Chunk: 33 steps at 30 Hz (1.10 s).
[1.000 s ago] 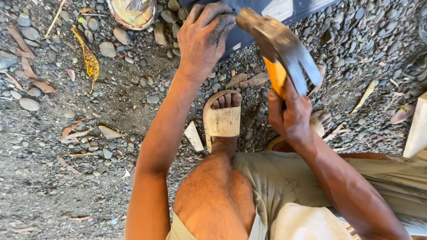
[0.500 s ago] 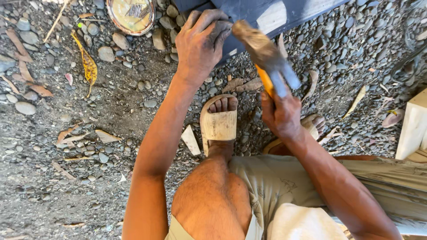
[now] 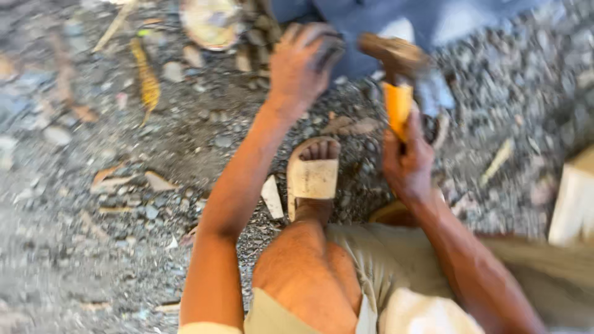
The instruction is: The person uses a hammer to drive nails into small black rectangular blocks placed on a larger black board. The person repeatedly picks up nails from a nearby tin and hammers them into the blocks, then gathers the finished blocks into a pile.
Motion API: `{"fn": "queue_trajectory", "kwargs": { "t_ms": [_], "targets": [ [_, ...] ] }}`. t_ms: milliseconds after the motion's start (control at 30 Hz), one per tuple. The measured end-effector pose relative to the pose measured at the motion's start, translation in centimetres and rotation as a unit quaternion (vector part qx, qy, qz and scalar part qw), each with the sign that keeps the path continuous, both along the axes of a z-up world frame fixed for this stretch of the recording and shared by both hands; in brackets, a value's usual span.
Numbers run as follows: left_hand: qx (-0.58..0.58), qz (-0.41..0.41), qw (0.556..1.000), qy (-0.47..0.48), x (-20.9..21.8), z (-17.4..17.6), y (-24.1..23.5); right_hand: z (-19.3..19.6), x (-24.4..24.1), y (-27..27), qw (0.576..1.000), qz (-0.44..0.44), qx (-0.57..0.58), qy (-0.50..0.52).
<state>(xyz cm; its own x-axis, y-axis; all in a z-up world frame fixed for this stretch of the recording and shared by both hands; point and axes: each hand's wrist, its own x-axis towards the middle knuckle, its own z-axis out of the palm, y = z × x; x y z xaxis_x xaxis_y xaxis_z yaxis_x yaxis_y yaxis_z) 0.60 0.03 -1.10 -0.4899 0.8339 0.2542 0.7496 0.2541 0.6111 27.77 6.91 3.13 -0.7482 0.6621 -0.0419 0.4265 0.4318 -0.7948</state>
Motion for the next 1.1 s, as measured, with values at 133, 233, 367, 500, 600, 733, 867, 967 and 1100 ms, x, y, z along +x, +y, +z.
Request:
{"fn": "queue_trajectory", "kwargs": {
  "t_ms": [133,233,367,500,600,733,867,967,1100],
  "targets": [
    [0.064,0.024,0.998,0.003,0.0,1.3,-1.7,0.8,-0.4,1.0,0.975,-0.126,-0.181,-0.012],
    [0.081,0.113,0.989,-0.047,-2.0,1.1,-5.0,0.5,-0.3,3.1,0.916,-0.189,-0.353,0.018],
    [-0.034,0.277,0.957,-0.074,-9.0,-1.2,-9.5,0.2,0.8,5.1,0.845,-0.214,-0.487,0.053],
    [-0.140,0.286,0.948,0.002,-14.5,-3.0,-10.2,-0.9,0.0,5.3,0.820,-0.208,-0.528,0.069],
    [-0.216,0.279,0.932,0.084,-15.7,-3.8,-8.7,-1.3,0.1,4.7,0.817,-0.229,-0.526,0.061],
    [-0.214,0.240,0.941,0.109,-16.1,-4.7,-7.4,-1.7,0.0,4.9,0.825,-0.218,-0.517,0.062],
    [-0.170,0.198,0.955,0.138,-15.7,-4.3,-6.8,-1.5,0.0,4.6,0.820,-0.228,-0.521,0.060],
    [-0.187,0.168,0.962,0.111,-15.0,-1.0,-6.7,-1.1,-0.3,4.5,0.825,-0.227,-0.515,0.051],
    [-0.079,0.145,0.985,0.052,-11.0,4.6,-8.7,-0.7,-0.5,4.6,0.822,-0.232,-0.517,0.050]
  ]
}}
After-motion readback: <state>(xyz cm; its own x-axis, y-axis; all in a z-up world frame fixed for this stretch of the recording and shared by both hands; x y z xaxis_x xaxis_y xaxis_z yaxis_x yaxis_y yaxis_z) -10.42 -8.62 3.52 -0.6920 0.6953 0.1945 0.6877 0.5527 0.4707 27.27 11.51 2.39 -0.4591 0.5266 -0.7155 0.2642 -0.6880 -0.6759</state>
